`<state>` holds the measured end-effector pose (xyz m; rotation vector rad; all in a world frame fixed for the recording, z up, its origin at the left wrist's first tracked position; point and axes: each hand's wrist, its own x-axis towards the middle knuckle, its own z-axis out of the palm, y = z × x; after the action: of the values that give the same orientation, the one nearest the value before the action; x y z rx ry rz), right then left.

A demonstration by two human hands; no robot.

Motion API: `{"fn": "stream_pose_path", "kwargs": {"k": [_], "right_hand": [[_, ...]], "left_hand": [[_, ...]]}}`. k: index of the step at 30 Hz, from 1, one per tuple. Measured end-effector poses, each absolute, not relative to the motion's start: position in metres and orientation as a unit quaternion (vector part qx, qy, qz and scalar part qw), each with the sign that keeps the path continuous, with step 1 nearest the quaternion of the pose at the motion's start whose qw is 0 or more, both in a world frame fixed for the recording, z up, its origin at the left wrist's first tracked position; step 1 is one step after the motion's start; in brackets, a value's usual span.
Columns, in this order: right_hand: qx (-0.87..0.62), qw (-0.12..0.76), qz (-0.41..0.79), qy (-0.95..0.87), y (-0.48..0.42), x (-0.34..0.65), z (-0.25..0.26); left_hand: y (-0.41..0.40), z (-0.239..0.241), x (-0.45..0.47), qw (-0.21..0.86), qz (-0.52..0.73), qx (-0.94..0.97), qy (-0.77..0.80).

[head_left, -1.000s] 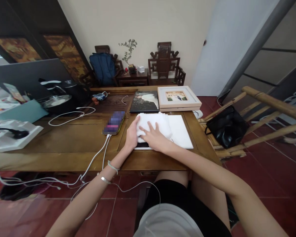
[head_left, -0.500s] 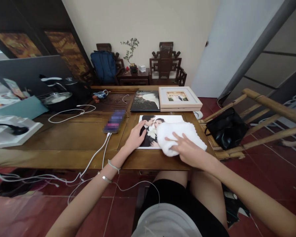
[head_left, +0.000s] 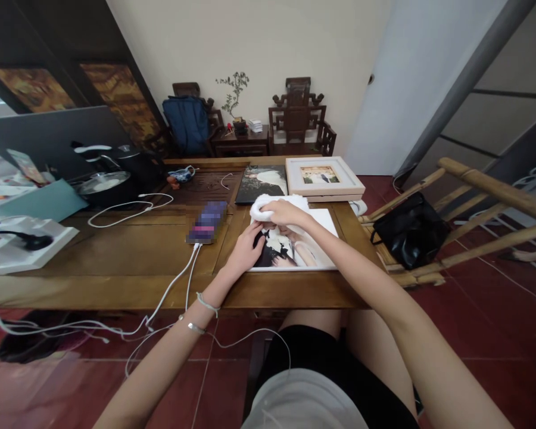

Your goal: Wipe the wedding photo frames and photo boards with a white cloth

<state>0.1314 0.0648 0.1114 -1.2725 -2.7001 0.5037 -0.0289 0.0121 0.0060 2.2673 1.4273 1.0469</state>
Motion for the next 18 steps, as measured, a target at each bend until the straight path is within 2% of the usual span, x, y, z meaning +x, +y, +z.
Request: {"fn": "stream_pose_path", "kwargs": {"k": [7, 18], "right_hand": [[-0.411, 0.061, 0.168, -0.894, 0.074, 0.127, 0.109], [-0.507, 0.118, 0.097, -0.848, 0.039, 0.261, 0.088]], "left_hand": [[0.013, 0.004, -0.029, 0.116, 0.362, 0.783, 0.493], [0.012, 0.009, -0.028, 0.146, 0.385, 0.769, 0.490]]}}
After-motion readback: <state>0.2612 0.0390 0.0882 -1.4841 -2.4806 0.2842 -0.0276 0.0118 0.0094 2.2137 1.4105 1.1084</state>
